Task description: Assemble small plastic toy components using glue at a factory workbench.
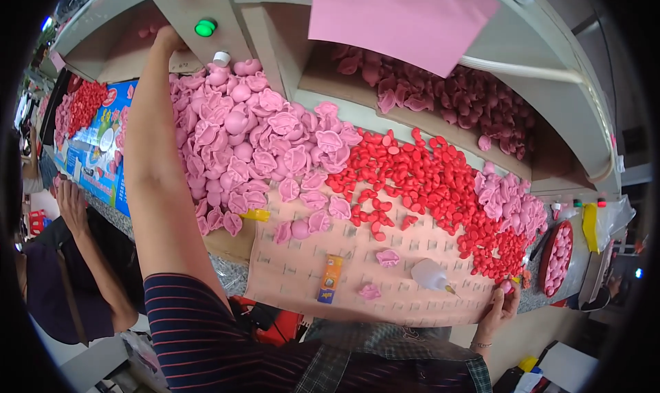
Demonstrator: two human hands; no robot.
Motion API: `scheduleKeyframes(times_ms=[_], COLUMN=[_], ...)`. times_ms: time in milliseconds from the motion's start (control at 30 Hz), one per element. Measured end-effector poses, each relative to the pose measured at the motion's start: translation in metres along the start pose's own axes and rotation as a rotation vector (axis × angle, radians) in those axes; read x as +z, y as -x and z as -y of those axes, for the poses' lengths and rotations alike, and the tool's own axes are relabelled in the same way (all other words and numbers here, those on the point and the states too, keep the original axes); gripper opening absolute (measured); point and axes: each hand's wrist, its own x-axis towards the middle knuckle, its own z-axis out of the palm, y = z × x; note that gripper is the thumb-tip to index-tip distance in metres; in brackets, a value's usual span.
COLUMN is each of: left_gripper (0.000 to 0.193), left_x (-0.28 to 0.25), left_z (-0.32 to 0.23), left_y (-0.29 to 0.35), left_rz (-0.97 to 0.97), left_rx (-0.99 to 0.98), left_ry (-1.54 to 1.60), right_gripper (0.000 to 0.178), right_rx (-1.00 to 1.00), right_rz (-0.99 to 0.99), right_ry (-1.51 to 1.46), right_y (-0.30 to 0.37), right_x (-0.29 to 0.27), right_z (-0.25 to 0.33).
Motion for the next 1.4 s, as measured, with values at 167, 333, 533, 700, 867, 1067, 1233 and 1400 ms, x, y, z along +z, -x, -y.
scheduleKeyframes(times_ms=[167, 333, 533, 700, 867, 1067, 1233, 1400], left_gripper=[0.017, 0.022, 0.045, 0.048, 0.048, 0.051, 0.043, 0.042], left_x=[0.000, -0.035, -0.050, -0.046, -0.042, -0.037, -0.038, -0.046], left_z=[-0.074, -0.008, -0.016, -0.020, -0.003, -0.002, -0.010, -0.014], left_y=[0.018, 0.063, 0.072, 0.073, 0.073, 0.070, 0.074, 0.092], left_rz=[0.020, -0.267, -0.059, -0.091, -0.117, -0.183, -0.249, -0.220], left_rx=[-0.174, -0.424, -0.411, -0.405, -0.341, -0.260, -0.291, -0.230], left_ry=[0.729, 1.012, 0.314, 0.332, 0.378, 0.272, 0.304, 0.459], right_gripper=[0.038, 0.037, 0.037, 0.037, 0.037, 0.038, 0.032, 0.032], right_rx=[0.031, 0.042, 0.059, 0.017, 0.019, 0.085, -0.012, 0.115], right_rz=[-0.018, 0.040, 0.060, 0.043, 0.056, 0.067, 0.012, 0.057], right_ry=[0.028, -0.045, -0.078, 0.013, -0.007, 0.001, 0.037, -0.018], right_y=[-0.004, -0.002, 0.001, 0.003, -0.001, 0.000, 0.004, -0.001], right_x=[-0.003, -0.002, 0.010, 0.016, 0.016, -0.001, 0.028, 0.003], right_z=[0.016, 0.000, 0.014, 0.024, 0.021, 0.016, 0.034, 0.016])
